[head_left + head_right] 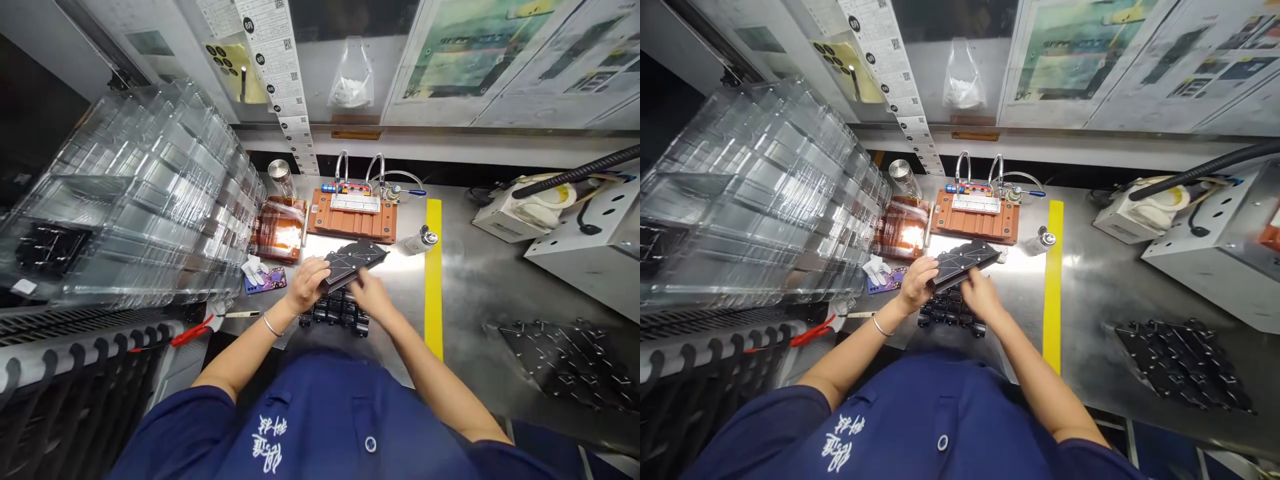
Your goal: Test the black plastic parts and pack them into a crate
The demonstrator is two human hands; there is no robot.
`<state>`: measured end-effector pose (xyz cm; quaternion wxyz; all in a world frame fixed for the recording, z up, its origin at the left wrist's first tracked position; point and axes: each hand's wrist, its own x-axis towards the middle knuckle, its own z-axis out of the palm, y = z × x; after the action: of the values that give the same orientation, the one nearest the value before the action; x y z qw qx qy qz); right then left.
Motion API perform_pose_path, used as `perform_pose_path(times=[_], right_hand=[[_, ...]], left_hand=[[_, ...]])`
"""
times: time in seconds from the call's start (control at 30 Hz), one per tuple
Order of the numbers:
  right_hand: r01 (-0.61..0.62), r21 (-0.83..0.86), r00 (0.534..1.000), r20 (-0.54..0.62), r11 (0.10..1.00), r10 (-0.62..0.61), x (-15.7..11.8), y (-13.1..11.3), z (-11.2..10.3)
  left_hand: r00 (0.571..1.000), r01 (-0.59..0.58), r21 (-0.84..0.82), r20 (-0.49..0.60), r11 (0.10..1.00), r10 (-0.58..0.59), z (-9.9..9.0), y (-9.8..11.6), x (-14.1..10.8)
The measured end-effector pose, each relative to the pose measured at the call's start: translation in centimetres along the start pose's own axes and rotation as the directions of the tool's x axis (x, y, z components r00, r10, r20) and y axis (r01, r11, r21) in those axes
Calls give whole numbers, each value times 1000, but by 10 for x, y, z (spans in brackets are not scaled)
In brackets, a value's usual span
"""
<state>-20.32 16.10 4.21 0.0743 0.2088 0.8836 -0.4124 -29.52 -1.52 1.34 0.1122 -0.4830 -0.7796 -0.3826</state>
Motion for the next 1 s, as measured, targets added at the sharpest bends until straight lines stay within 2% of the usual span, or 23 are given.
perform_pose_path(times=[0.03, 0.07, 0.1, 0.17, 0.2, 0.23, 0.3, 0.33, 0.4, 0.47, 0.5, 0.57, 0.63, 0.7, 0.77, 0.8, 0.9, 0.97, 1.0], right_hand=[[71, 62, 992, 99, 996, -77, -10, -15, 6], [139, 175, 961, 212, 975, -175, -20, -28, 10], [179, 316, 909, 309, 932, -279, -28, -38, 13], [160, 560, 795, 415, 813, -442, -39, -46, 12], [132, 628, 774, 418, 767, -476, -39, -45, 10], [116, 658, 782, 401, 744, -477, -36, -41, 7], [124, 622, 864, 315, 773, -393, -22, -28, 3], [136, 571, 905, 260, 809, -336, -14, -21, 4], [171, 444, 944, 182, 880, -275, 3, -10, 10], [231, 322, 938, 178, 918, -298, 17, -6, 21], [273, 269, 923, 196, 924, -330, 23, -7, 28], [383, 159, 889, 204, 910, -410, 39, -16, 46], [500, 19, 852, 172, 866, -495, 59, -33, 68], [570, -141, 821, 144, 809, -553, 85, -53, 95], [584, -286, 811, 154, 760, -565, 109, -72, 123], [579, -350, 813, 172, 737, -557, 119, -79, 136], [558, -496, 825, 245, 665, -509, 138, -89, 166], [567, -533, 819, 277, 629, -503, 142, -86, 177], [579, -532, 810, 289, 618, -510, 142, -84, 179]], left_hand=[[1000, -17, 24, 5, 1000, 17, -4, 3, -1], [999, -37, 49, -5, 998, 38, -9, 6, -1], [998, -61, 77, -27, 995, 63, -18, 9, -1], [990, -111, 143, -75, 984, 122, -46, 12, 3], [986, -119, 188, -94, 975, 138, -68, 13, 7], [984, -100, 249, -117, 963, 132, -93, 14, 10], [976, 50, 412, -214, 910, 44, -155, 15, 19], [951, 185, 497, -309, 847, -27, -188, 15, 24], [852, 450, 578, -506, 681, -134, -250, 12, 31], [781, 584, 591, -595, 557, -187, -299, -1, 35], [765, 616, 591, -607, 521, -215, -317, -12, 35], [762, 639, 591, -575, 492, -299, -342, -40, 34], [776, 630, 598, -462, 496, -429, -354, -66, 33], [778, 602, 611, -302, 514, -551, -357, -80, 34], [790, 560, 618, -196, 552, -581, -352, -73, 36], [814, 531, 610, -173, 588, -555, -346, -62, 36], [910, 402, 493, -121, 771, -397, -307, -24, 26], [930, 351, 311, -8, 883, -366, -268, -13, 8], [913, 380, 215, 72, 900, -402, -246, -15, -3]])
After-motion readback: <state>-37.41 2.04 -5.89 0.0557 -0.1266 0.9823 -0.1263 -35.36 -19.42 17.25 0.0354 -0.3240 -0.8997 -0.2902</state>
